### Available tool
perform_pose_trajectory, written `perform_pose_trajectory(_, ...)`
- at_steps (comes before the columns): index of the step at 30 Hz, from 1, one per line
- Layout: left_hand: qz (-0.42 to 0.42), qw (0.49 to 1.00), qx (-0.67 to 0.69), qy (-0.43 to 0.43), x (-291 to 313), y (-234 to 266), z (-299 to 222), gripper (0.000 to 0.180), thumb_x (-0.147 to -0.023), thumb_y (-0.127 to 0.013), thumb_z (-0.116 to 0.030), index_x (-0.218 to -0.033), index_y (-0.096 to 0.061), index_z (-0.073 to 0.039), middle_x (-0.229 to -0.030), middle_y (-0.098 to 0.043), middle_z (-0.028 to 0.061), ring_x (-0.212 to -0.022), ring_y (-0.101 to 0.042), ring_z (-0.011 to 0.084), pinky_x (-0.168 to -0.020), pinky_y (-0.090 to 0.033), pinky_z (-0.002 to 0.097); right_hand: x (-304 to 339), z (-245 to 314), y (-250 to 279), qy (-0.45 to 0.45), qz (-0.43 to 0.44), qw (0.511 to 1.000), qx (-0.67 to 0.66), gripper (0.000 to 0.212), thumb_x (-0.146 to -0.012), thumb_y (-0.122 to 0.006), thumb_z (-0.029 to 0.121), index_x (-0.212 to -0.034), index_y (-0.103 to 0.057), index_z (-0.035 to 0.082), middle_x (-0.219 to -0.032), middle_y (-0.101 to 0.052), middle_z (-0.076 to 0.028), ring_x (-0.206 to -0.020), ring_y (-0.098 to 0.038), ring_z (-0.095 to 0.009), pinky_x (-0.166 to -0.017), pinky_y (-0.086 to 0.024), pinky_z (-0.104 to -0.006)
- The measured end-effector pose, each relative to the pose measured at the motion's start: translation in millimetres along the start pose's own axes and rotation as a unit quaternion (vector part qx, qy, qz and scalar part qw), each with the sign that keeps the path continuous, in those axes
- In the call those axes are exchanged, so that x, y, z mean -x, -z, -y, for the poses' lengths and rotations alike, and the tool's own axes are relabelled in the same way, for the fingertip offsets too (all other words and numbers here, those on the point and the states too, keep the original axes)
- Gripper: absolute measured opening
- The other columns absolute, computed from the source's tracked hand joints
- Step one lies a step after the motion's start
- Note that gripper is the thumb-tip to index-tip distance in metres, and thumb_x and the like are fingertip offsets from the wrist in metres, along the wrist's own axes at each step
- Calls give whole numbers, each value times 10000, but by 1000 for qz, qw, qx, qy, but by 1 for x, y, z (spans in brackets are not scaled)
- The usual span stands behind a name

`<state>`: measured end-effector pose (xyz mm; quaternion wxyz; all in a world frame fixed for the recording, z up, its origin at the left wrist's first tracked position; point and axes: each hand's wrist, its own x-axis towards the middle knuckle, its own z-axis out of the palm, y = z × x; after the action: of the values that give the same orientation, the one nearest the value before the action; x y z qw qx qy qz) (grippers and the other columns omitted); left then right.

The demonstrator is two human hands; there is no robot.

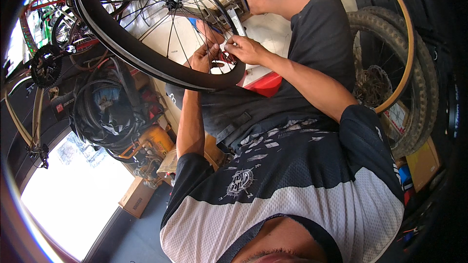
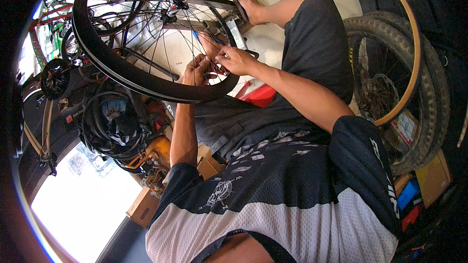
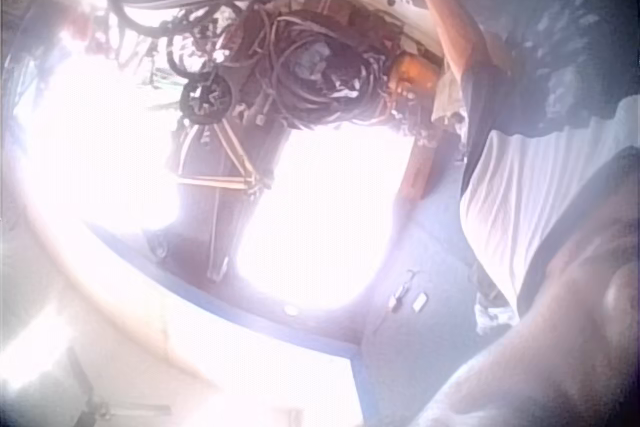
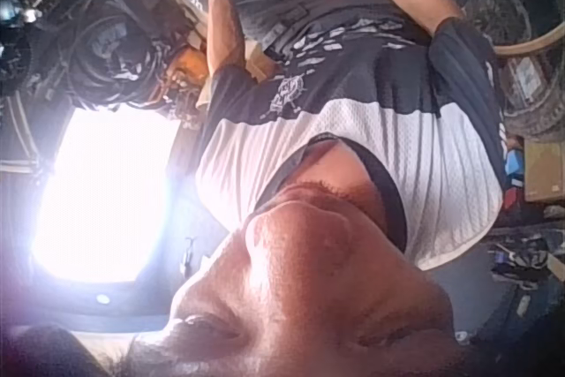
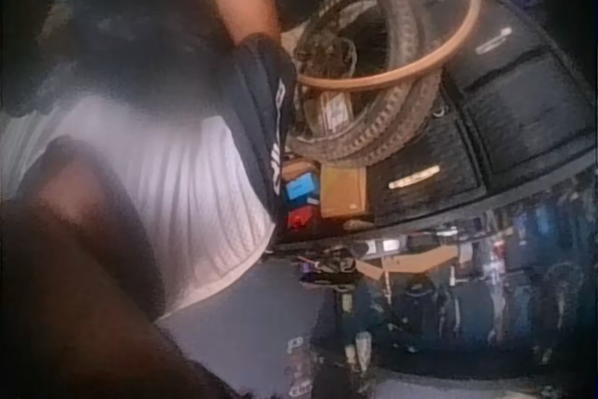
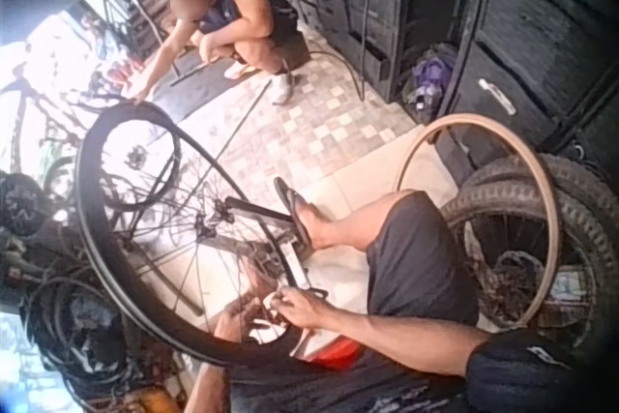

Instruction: The person sits on the floor and uses a spoke wrench to adjust the tension of the spokes on a bicycle wheel mounted on a truing stand. They rotate the wheel and make small adjustments to the spoke nipples throughout the clip.

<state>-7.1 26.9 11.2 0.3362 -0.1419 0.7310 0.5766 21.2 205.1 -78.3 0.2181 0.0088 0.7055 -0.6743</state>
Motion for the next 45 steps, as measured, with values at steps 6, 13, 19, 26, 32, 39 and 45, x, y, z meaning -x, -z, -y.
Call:
perform_pose_trajectory(6, -9, 1000, -3, -3, -6, 9, 12, 265, -1039, -661, -305, -999, -676, -43, -734, -664, 9, -592, -588, 86, -502, -405, 230, 15, 25, 8, 96, 16, 985, 141, 442, -866, -754, 399, -1099, -685, 30, -971, -750, -166, -912, -724, -346, -827, -552, -435)
perform_pose_trajectory(13, -14, 999, -17, -23, -9, 14, 18, 243, -1035, -671, -280, -967, -667, -47, -764, -641, 2, -659, -589, 96, -605, -472, 253, 8, 17, 10, 51, 12, 991, 120, 350, -823, -663, 208, -1138, -697, 60, -921, -737, -226, -937, -716, -406, -840, -550, -478)
perform_pose_trajectory(19, -13, 1000, 10, -21, -5, 5, 15, 267, -1042, -658, -286, -967, -660, -30, -775, -646, 11, -688, -596, 93, -613, -475, 270, 3, 5, -1, 68, -36, 996, 55, 372, -899, -692, 329, -1144, -681, 49, -962, -739, -221, -923, -719, -399, -821, -544, -485)
perform_pose_trajectory(26, -17, 1000, -16, -8, -5, 2, 9, 285, -1037, -666, -297, -967, -664, -21, -745, -647, 25, -643, -588, 99, -561, -450, 260, 11, 17, 12, 113, 13, 982, 152, 443, -854, -735, 359, -1158, -673, 43, -984, -742, -226, -954, -718, -402, -845, -549, -479)
perform_pose_trajectory(32, -21, 998, -44, -49, -12, 17, 30, 278, -1036, -666, -302, -997, -673, -27, -783, -661, 22, -654, -591, 98, -597, -486, 262, 9, 18, 9, 32, 15, 993, 115, 385, -841, -671, 242, -1172, -667, 44, -972, -740, -239, -955, -714, -412, -857, -547, -488)
perform_pose_trajectory(39, -17, 999, -15, -31, -13, 4, 21, 289, -1054, -631, -292, -1038, -667, -6, -800, -664, 42, -654, -593, 120, -627, -507, 277, 5, 6, 2, 55, -28, 996, 69, 395, -919, -680, 368, -1143, -666, 43, -975, -733, -251, -942, -704, -442, -842, -536, -515)
perform_pose_trajectory(45, -9, 1000, 6, -18, -14, 7, 25, 255, -1052, -634, -236, -987, -651, 10, -729, -633, 50, -607, -554, 127, -557, -445, 287, 15, 24, 12, 106, 10, 978, 179, 442, -857, -716, 378, -1145, -673, 44, -991, -734, -235, -983, -703, -418, -854, -542, -492)
